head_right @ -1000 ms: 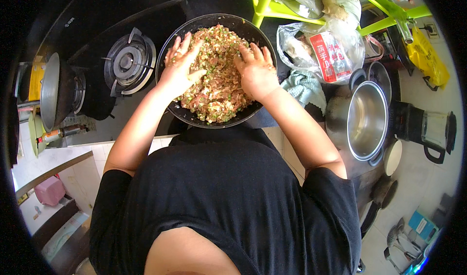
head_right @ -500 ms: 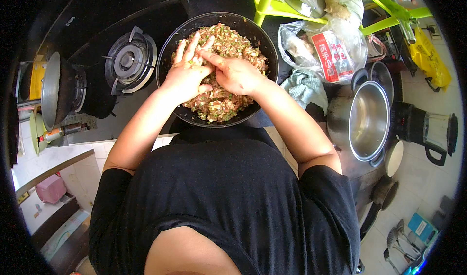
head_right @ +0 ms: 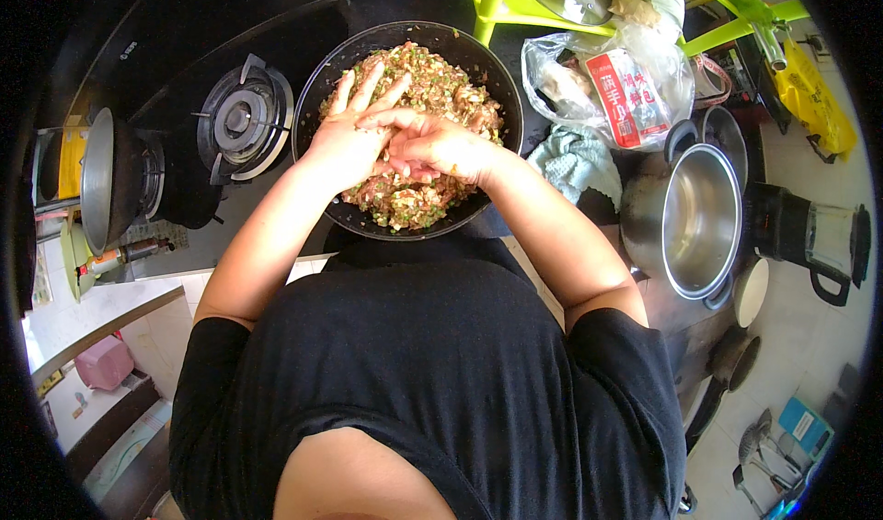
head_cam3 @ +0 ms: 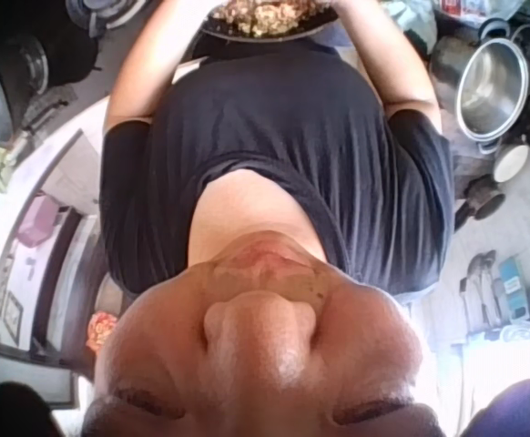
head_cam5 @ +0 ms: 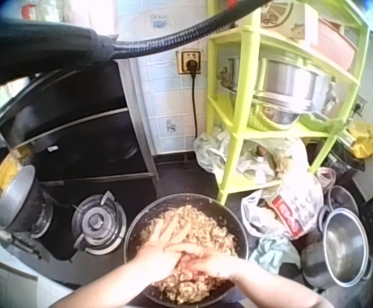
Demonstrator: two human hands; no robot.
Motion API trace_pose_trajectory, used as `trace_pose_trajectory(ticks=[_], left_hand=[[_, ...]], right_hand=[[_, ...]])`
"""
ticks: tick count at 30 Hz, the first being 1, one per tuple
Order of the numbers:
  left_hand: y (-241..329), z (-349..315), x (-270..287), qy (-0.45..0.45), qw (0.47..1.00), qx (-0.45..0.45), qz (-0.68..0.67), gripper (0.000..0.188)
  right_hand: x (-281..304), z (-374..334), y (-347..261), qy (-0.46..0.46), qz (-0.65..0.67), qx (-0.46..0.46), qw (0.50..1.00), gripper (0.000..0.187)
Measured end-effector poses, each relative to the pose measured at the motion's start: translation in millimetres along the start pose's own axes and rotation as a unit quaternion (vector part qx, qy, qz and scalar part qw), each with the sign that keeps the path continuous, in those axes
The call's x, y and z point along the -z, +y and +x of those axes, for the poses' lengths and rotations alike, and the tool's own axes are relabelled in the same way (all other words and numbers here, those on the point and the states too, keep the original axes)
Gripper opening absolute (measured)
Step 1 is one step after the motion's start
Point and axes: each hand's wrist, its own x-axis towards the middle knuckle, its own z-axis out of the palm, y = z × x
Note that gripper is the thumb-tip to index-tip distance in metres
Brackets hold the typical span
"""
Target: The person adds chopped green vegetables from a plate into a large wok containing ground meat. They then use both hands to thoroughly mix the ingredients together, kneading and turning the mixture repeatedly until it is well combined.
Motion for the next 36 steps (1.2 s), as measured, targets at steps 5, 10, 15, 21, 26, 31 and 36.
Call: trace_pose_trajectory(ticks=[5,10,15,21,26,31,36], left_hand=[[3.7,-1.9,19.8,-0.086,0.995,0.042,-0.007,0.044],[5.9,-4.1,24.8,-0.042,0.997,0.063,-0.031,0.05],[1.3,-10.0,21.9,0.019,0.995,0.042,-0.084,0.051],[-6.3,-12.4,8.5,0.136,0.904,0.086,-0.396,0.069],[-15.4,-3.9,-13.2,0.14,0.651,0.078,-0.741,0.064],[-17.1,5.7,-18.8,0.144,0.446,0.064,-0.881,0.06],[-3.5,2.7,-3.6,0.126,0.425,0.094,-0.891,0.058]], right_hand=[[-4.8,0.2,20.5,0.248,-0.383,0.139,0.879,0.032],[-26.0,-9.2,23.2,0.235,-0.691,-0.02,0.683,0.053],[-22.7,-16.0,10.4,0.26,-0.653,0.018,0.711,0.043],[-8.3,-19.0,0.5,0.235,-0.625,-0.063,0.742,0.028],[-20.1,-19.5,-4.9,0.184,-0.276,0.071,0.941,0.023],[-20.8,-16.8,-3.2,0.143,-0.44,0.245,0.852,0.032],[-40.2,-12.3,-12.2,0.158,-0.573,0.33,0.733,0.032]])
